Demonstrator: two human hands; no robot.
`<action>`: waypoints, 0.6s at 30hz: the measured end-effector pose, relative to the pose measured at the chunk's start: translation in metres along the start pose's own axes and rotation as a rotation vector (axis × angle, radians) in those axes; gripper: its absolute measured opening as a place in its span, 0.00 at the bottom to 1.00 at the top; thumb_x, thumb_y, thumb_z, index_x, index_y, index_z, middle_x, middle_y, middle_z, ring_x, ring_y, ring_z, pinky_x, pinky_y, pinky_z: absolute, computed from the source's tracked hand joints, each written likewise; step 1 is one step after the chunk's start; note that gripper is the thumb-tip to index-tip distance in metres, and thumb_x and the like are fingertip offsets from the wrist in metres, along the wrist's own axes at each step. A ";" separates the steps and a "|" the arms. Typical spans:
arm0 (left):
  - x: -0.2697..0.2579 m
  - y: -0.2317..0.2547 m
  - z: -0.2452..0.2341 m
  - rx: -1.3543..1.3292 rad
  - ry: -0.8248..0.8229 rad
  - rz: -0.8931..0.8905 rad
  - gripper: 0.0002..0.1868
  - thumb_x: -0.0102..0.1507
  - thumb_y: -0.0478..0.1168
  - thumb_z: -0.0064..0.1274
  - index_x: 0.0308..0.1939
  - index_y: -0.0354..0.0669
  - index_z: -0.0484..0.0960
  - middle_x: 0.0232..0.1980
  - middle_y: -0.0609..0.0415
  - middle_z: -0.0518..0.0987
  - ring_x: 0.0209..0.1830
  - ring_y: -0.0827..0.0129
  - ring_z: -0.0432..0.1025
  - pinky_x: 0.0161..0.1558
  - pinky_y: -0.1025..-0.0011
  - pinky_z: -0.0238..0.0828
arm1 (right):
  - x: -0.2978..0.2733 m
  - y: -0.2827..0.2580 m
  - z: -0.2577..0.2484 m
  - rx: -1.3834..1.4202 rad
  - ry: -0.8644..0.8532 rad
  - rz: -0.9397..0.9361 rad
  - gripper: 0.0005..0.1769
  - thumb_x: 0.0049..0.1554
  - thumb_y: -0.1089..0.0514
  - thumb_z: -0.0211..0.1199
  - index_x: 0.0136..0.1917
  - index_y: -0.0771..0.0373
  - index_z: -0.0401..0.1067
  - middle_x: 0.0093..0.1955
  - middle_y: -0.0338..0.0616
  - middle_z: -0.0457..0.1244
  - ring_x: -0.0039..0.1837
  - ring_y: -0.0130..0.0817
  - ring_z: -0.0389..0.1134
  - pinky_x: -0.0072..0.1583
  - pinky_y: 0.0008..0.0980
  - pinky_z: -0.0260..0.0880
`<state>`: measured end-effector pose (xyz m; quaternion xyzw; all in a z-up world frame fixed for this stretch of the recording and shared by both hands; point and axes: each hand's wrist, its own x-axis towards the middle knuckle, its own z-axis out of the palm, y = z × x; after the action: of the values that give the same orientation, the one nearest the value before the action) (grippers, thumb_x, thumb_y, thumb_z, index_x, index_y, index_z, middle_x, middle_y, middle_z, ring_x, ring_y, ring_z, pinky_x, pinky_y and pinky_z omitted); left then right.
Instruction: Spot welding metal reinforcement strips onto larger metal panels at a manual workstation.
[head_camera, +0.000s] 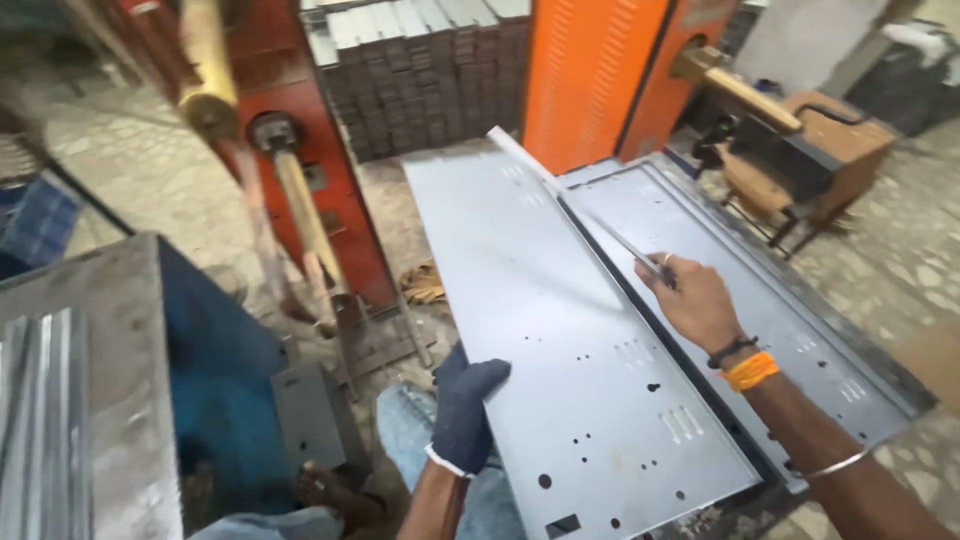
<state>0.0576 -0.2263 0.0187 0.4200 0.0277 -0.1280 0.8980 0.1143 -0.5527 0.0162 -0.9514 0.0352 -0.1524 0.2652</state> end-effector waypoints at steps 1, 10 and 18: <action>-0.012 0.016 -0.001 -0.002 0.015 0.014 0.29 0.50 0.33 0.53 0.56 0.25 0.76 0.43 0.40 0.83 0.38 0.57 0.80 0.42 0.63 0.79 | -0.003 -0.012 0.010 0.006 -0.010 -0.017 0.16 0.61 0.48 0.63 0.54 0.60 0.81 0.44 0.45 0.73 0.44 0.35 0.74 0.49 0.37 0.71; -0.086 0.087 -0.068 0.072 0.324 0.207 0.32 0.52 0.33 0.54 0.61 0.23 0.73 0.48 0.33 0.83 0.40 0.50 0.81 0.44 0.59 0.80 | -0.012 -0.149 0.093 0.765 -0.319 -0.005 0.20 0.61 0.47 0.63 0.51 0.68 0.78 0.35 0.32 0.64 0.39 0.16 0.60 0.40 0.26 0.63; -0.100 0.152 -0.132 0.310 0.353 0.090 0.31 0.53 0.37 0.59 0.61 0.27 0.77 0.46 0.37 0.85 0.38 0.56 0.81 0.40 0.62 0.80 | -0.017 -0.167 0.098 0.741 -0.314 -0.041 0.20 0.66 0.48 0.60 0.48 0.68 0.80 0.30 0.31 0.59 0.34 0.20 0.56 0.36 0.29 0.56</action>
<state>0.0068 -0.0117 0.0625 0.5695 0.1456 -0.0152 0.8088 0.1265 -0.3582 0.0179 -0.8037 -0.0823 -0.0128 0.5892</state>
